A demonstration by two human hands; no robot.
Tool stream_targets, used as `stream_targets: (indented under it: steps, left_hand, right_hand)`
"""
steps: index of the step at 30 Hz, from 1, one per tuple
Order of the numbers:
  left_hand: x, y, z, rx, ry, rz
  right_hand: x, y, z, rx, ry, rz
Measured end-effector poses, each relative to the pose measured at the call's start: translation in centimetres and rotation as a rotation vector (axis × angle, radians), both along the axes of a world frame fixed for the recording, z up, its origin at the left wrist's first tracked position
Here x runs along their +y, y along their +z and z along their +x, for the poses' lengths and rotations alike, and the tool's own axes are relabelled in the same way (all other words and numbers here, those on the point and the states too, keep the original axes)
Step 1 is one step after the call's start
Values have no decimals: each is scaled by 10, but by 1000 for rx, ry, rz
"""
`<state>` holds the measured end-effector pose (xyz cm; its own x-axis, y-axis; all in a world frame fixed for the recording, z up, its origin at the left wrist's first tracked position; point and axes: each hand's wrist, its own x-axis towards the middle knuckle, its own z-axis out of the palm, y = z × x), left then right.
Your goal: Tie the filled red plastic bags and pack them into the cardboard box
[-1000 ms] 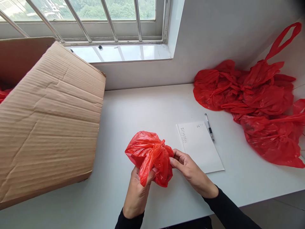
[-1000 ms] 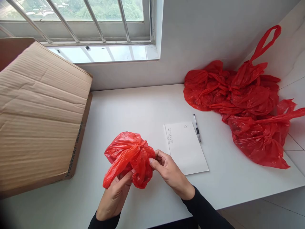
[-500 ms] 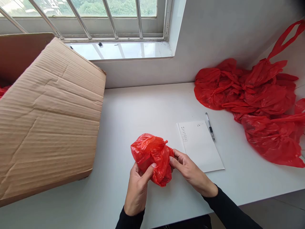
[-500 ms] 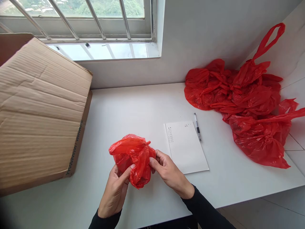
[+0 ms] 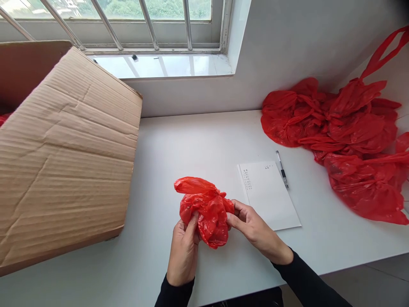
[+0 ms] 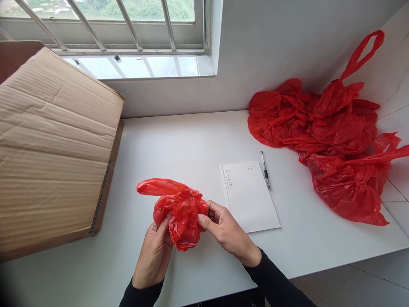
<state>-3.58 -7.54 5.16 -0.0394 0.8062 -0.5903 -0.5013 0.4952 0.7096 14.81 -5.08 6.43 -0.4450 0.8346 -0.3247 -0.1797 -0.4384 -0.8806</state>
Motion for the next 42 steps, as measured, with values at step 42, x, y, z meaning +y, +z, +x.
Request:
stream_targets:
  steps: [42]
  left_hand:
    - [-1, 11, 15, 138, -181, 74]
  right_hand:
    - [0, -4, 3, -31, -16, 8]
